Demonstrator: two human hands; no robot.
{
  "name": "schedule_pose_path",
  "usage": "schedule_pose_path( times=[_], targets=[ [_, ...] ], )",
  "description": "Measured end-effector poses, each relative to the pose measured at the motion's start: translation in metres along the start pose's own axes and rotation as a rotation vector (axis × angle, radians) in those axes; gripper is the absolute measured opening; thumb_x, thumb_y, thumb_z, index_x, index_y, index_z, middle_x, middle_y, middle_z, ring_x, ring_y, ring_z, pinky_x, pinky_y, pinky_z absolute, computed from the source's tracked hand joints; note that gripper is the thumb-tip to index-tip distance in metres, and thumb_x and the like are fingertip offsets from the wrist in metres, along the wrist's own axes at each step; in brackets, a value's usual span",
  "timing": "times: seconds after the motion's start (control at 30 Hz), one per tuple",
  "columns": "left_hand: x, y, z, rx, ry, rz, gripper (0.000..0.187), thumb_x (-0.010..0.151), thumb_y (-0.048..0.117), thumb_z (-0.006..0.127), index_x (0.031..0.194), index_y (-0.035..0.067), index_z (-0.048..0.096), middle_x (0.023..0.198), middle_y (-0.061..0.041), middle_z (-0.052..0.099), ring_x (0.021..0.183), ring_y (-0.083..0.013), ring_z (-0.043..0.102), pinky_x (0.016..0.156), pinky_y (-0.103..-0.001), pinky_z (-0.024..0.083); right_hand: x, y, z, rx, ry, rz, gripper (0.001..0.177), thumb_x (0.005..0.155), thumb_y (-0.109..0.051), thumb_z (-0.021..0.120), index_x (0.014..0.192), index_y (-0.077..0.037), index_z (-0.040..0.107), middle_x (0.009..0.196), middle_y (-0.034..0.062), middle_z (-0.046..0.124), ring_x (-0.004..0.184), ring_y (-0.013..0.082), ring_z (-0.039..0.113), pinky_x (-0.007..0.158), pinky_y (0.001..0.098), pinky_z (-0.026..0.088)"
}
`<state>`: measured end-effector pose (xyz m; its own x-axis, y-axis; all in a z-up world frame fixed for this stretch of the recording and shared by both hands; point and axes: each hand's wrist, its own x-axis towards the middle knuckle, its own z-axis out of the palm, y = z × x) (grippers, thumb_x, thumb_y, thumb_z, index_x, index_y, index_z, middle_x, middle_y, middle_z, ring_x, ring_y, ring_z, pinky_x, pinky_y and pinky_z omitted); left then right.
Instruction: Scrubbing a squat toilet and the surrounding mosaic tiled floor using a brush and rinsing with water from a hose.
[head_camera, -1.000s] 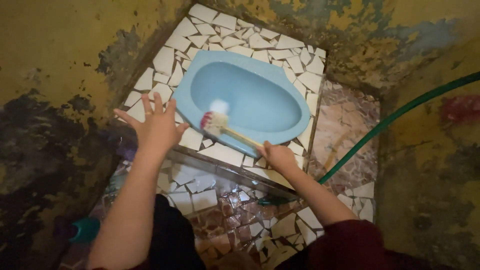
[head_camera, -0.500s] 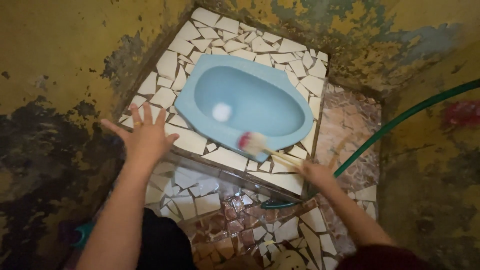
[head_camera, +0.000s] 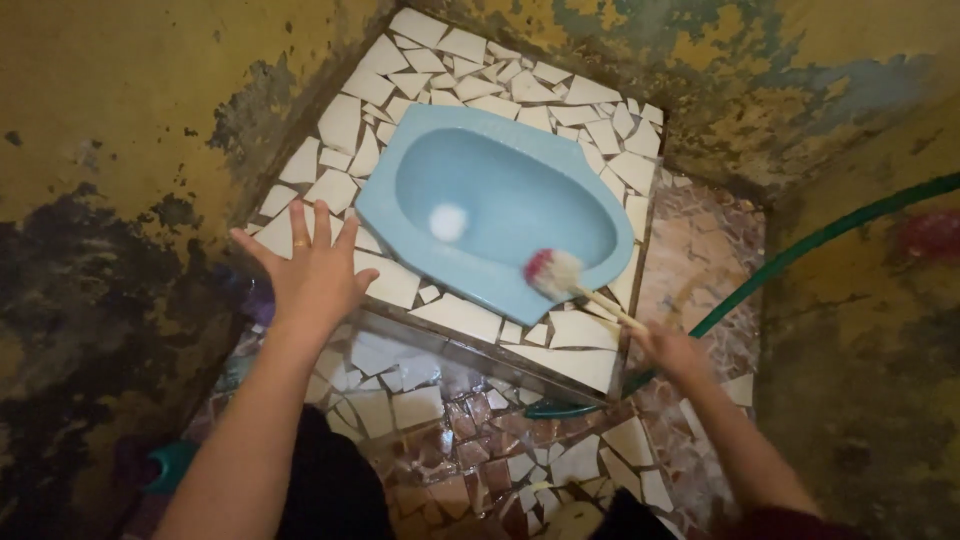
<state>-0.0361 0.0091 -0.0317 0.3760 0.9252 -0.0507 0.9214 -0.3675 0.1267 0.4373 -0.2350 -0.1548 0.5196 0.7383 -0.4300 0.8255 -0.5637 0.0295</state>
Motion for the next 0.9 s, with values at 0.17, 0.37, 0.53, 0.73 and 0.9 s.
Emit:
schedule_pose_path(
  times=[0.17, 0.37, 0.53, 0.73, 0.9],
  targets=[
    [0.004, 0.003, -0.004, -0.02, -0.029, 0.009, 0.076, 0.088, 0.041, 0.07, 0.156, 0.015, 0.048, 0.168, -0.025, 0.033, 0.161, -0.0459, 0.012, 0.097, -0.092, -0.015, 0.029, 0.0, 0.023, -0.169, 0.054, -0.148, 0.049, 0.097, -0.059, 0.047, 0.134, -0.03, 0.06, 0.101, 0.0153, 0.081, 0.105, 0.0365, 0.076, 0.097, 0.0504, 0.056],
    [0.001, 0.018, -0.016, -0.063, 0.003, -0.004, 0.072, 0.092, 0.044, 0.067, 0.156, 0.017, 0.048, 0.168, -0.024, 0.032, 0.161, -0.0445, 0.011, 0.097, -0.092, -0.014, 0.038, -0.206, -0.013, -0.03, 0.106, -0.447, 0.056, 0.101, -0.066, 0.036, 0.114, -0.018, 0.06, 0.089, 0.0212, 0.075, 0.09, 0.0435, 0.074, 0.084, 0.0547, 0.057],
    [-0.01, 0.013, -0.028, -0.054, -0.018, -0.007, 0.074, 0.09, 0.043, 0.068, 0.156, 0.017, 0.047, 0.168, -0.024, 0.032, 0.161, -0.0446, 0.011, 0.098, -0.092, -0.013, 0.031, -0.144, 0.003, -0.074, 0.115, -0.421, 0.048, 0.101, -0.064, 0.039, 0.112, -0.022, 0.059, 0.086, 0.0205, 0.075, 0.09, 0.0423, 0.075, 0.084, 0.0538, 0.057],
    [-0.005, -0.007, -0.012, 0.009, -0.016, -0.031, 0.075, 0.089, 0.044, 0.067, 0.157, 0.02, 0.046, 0.169, -0.022, 0.032, 0.162, -0.0432, 0.011, 0.099, -0.092, -0.014, 0.063, 0.023, 0.093, -0.305, 0.406, -0.349, 0.039, 0.094, -0.065, 0.048, 0.098, -0.029, 0.062, 0.074, 0.0082, 0.075, 0.076, 0.0262, 0.076, 0.105, 0.0563, 0.046],
    [0.003, -0.014, -0.013, -0.012, 0.009, -0.067, 0.074, 0.09, 0.042, 0.067, 0.157, 0.018, 0.047, 0.168, -0.023, 0.035, 0.161, -0.0433, 0.015, 0.099, -0.093, -0.011, 0.031, -0.095, 0.028, -0.257, 0.208, -0.391, 0.045, 0.098, -0.061, 0.046, 0.12, -0.025, 0.062, 0.089, 0.0117, 0.078, 0.088, 0.0318, 0.078, 0.085, 0.0502, 0.058]
  ],
)
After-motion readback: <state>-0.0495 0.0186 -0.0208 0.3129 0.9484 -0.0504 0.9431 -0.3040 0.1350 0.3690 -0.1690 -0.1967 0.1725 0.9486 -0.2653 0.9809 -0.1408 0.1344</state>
